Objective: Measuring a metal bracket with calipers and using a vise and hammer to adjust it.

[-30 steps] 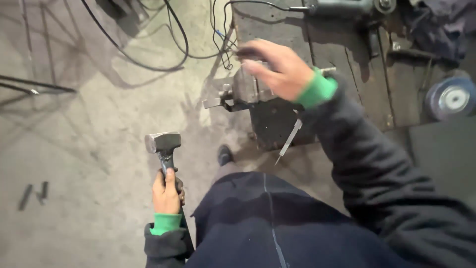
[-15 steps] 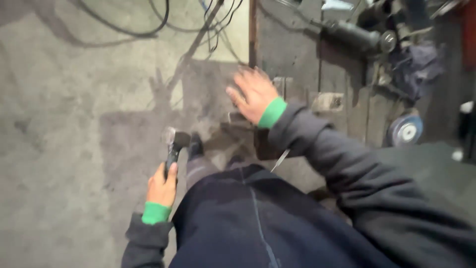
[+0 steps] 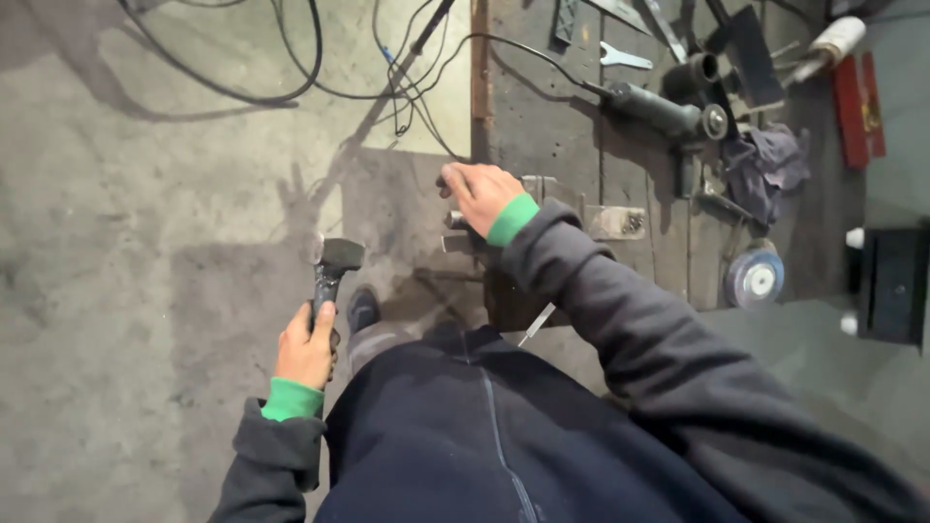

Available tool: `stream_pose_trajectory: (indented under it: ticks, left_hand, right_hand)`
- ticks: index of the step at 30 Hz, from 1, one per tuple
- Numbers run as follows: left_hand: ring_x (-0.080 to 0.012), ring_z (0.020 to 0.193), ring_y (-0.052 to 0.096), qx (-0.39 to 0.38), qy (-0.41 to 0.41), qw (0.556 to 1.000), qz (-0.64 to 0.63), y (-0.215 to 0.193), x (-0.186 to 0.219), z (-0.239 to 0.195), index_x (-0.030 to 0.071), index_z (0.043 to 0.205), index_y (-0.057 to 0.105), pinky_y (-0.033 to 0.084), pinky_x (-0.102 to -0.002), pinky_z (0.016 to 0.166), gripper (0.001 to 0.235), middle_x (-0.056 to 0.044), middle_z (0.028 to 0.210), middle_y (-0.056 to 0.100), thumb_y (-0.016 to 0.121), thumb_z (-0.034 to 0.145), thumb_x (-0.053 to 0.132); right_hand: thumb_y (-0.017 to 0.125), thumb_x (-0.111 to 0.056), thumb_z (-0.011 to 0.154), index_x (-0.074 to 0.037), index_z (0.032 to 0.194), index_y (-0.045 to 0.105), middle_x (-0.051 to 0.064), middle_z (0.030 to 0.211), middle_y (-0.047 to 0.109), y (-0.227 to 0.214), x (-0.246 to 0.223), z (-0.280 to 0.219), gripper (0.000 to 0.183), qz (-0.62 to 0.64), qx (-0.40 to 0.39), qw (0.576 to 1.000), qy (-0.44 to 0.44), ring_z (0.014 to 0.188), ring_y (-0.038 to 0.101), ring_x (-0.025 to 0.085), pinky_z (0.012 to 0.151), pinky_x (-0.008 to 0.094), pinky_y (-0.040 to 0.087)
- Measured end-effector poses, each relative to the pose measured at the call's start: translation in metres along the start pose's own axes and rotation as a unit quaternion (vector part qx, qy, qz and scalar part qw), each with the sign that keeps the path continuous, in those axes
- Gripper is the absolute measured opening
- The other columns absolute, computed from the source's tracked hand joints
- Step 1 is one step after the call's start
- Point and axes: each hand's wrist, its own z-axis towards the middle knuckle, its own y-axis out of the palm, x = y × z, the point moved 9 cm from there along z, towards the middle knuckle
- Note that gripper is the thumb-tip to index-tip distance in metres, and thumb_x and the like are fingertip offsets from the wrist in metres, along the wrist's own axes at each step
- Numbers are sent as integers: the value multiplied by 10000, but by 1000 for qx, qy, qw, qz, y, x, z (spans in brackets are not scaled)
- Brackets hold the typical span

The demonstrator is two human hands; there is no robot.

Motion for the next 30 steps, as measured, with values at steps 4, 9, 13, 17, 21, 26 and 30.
stream_pose_trajectory:
  ticks: [4, 9, 13, 17, 21, 26, 30]
  left_hand:
    - [-139, 431, 476, -22, 25, 999, -33, 6, 18, -7, 70, 993, 654, 379, -333, 392, 349, -29, 585, 525, 583, 995, 412]
    - [-113, 450, 514, 10, 98, 995, -1, 3, 19, -14, 33, 1000, 660, 415, -310, 410, 391, -13, 578, 560, 582, 1002, 416]
    - [-132, 442, 495, 17, 39, 998, -48, 5, 0, -25, 26, 1050, 645, 395, -338, 411, 405, -29, 578, 523, 582, 996, 422]
    - [-128, 438, 502, 25, 12, 997, -78, 4, -6, -21, 42, 1076, 652, 412, -328, 408, 410, -26, 595, 514, 574, 987, 435]
    - [-138, 422, 510, 45, 51, 997, -20, 3, -11, -19, 22, 1040, 642, 400, -318, 398, 415, -20, 597, 559, 579, 997, 431]
    - [-142, 380, 423, -46, 64, 966, -246, 17, 39, -31, 59, 1040, 553, 343, -307, 357, 316, -39, 577, 496, 487, 1041, 368]
    - [-146, 393, 418, -85, 121, 958, -246, 23, 100, -74, 56, 1089, 539, 360, -306, 368, 323, -51, 593, 469, 451, 1075, 367]
  right_hand:
    - [450, -403, 1064, -108, 1084, 728, 151, 1022, 754, 1, -2, -6, 405, 11, -30, 999, 5, 1011, 684, 379, 885, 455, 527]
    - [451, -448, 1042, -117, 1075, 732, 157, 1004, 743, 24, 2, 1, 436, 14, -58, 998, 16, 995, 669, 386, 862, 471, 513]
    - [454, -444, 1046, -92, 1049, 712, 169, 1005, 737, 29, 6, 1, 436, -35, -5, 999, -10, 988, 659, 404, 835, 490, 509]
    - [438, -423, 1055, -99, 1000, 709, 135, 932, 749, 35, 13, 12, 425, -25, -43, 998, 33, 931, 679, 388, 806, 481, 521]
    - [455, -403, 1060, -103, 1009, 699, 118, 881, 752, 35, 14, 10, 390, 12, 8, 1000, 18, 892, 702, 367, 788, 463, 539]
    - [467, -263, 1066, -52, 1039, 700, 142, 923, 751, -13, -1, -3, 317, 130, 97, 981, -101, 884, 731, 334, 798, 417, 570]
    - [405, -212, 1094, -23, 1065, 695, 129, 987, 749, -128, 71, -88, 347, 377, 229, 895, -56, 890, 757, 230, 823, 365, 629]
